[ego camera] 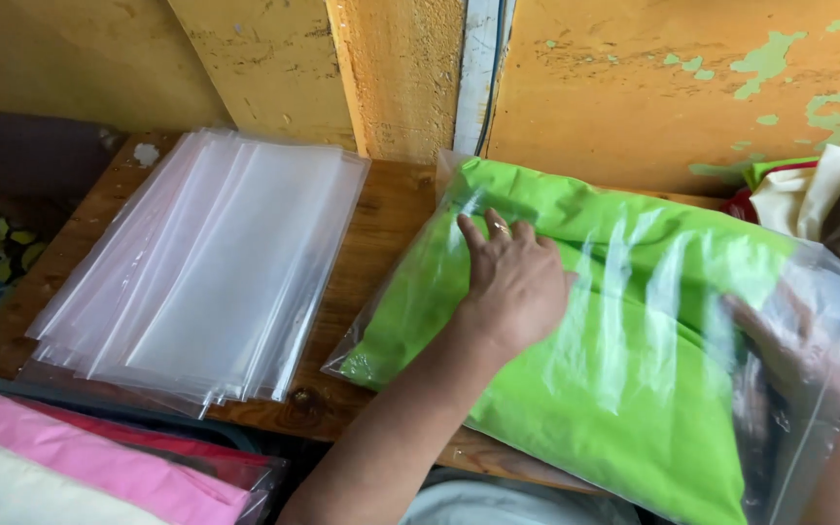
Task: The person brushes a folded lime green garment with a small brush, then places it into a clear plastic bag and seals the zip closure. The person handles the garment and bag by hand throughout the process.
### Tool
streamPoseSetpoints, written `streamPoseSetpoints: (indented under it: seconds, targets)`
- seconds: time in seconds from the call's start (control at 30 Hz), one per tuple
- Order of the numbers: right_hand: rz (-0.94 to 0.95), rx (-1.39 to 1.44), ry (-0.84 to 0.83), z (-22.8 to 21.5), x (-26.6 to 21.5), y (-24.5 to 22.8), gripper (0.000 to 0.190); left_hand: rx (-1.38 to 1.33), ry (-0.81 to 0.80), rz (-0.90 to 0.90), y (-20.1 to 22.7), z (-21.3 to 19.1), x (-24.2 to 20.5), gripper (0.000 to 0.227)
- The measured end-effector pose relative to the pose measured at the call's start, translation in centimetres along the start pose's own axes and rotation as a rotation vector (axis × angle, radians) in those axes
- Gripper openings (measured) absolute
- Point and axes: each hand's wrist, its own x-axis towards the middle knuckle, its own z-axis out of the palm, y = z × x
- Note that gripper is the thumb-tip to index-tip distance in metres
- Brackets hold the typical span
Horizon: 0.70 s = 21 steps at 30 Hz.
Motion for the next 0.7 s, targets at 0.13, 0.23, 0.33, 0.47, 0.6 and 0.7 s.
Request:
streamPoseSetpoints:
  seconds: [0.13,0.23,0.33,0.47,0.6,0.7]
  targets:
    - [-0.009,0.024,0.08,4.8,-1.6,-3.9,0.035,-0.079,0.186,-0.001,-1.6,4.8,4.6,0.056]
    - [0.081,-0.021,0.092,6.2,-3.5,-7.7,0.039,0.008,0.217,0.026,-2.0,6.5,5.6,0.066]
    - [0.202,-0.082,0.11,5.2,-2.2,-6.3,0.047,0.038,0.252,0.02,-2.4,7.4,6.8,0.069]
    - [0.085,-0.148,0.168,2.7,0.3,-1.1,0.032,-0.041,0.025,-0.03,-2.8,6.5,8.0,0.072]
    - [-0.031,-0.026,0.248,4.3,-0.7,-3.2,0.034,-0.115,-0.032,-0.049,-3.4,6.0,10.1,0.074]
    - [-0.081,0.007,0.203,4.6,-1.7,-4.1,0.04,-0.115,-0.027,-0.054,-3.4,6.0,10.4,0.074]
